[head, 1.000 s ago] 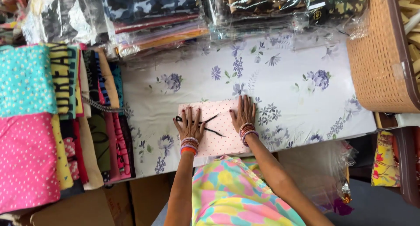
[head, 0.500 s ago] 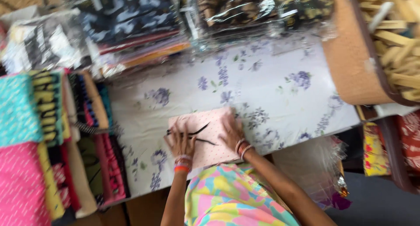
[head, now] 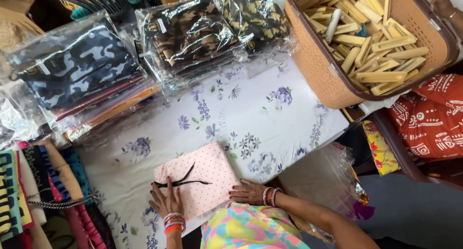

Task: Folding and sorting various clothing items on a table.

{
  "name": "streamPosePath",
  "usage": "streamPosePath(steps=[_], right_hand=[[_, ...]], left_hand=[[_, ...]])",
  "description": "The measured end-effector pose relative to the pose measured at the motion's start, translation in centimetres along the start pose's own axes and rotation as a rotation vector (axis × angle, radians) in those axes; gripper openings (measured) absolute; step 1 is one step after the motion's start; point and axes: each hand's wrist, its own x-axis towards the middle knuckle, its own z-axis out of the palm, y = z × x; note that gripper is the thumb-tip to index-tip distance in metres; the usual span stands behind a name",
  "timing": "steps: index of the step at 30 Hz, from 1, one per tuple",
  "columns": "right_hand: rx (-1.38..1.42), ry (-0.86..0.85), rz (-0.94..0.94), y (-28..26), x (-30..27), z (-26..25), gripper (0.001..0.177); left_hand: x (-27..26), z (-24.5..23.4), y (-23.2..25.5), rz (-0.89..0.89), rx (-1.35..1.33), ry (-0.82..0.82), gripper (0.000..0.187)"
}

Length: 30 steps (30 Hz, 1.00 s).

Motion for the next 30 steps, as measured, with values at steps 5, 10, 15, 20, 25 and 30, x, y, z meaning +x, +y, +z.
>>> streamPosePath(steps=[5,10,15,20,25,30], right_hand=[[0.205,0.206,0.221,2.0,-1.1,-0.7,0.055],[0.811,0.229,0.707,3.4,3.5,-6.0,0.068],[1.01,0.317,0.753,3.8,6.1,-1.0,0.077],[1.22,0.265,0.664,4.7,6.4,-2.6,0.095],[1.298,0.202,0.522,6.0,5.5,-2.6,0.103],[1.334,0.154,0.463,7.4,5.7,-1.5,0.106]], left_hand=[[0.1,-5.2,2.7,-0.215,-0.594,0.242,0.062],[3.8,-3.3,1.8,-0.7,-0.481,0.029,0.095],[4.6,2.3,-0.9,-0.673,-0.359,0.031,0.093],[4.1,0.4,0.1,-0.838,-0.468,-0.117,0.084],[5.4,1.7,0.5,-0.742,-0.634,-0.048,0.088],[3.7,-3.1,2.9,-0.594,-0.587,0.041,0.089]])
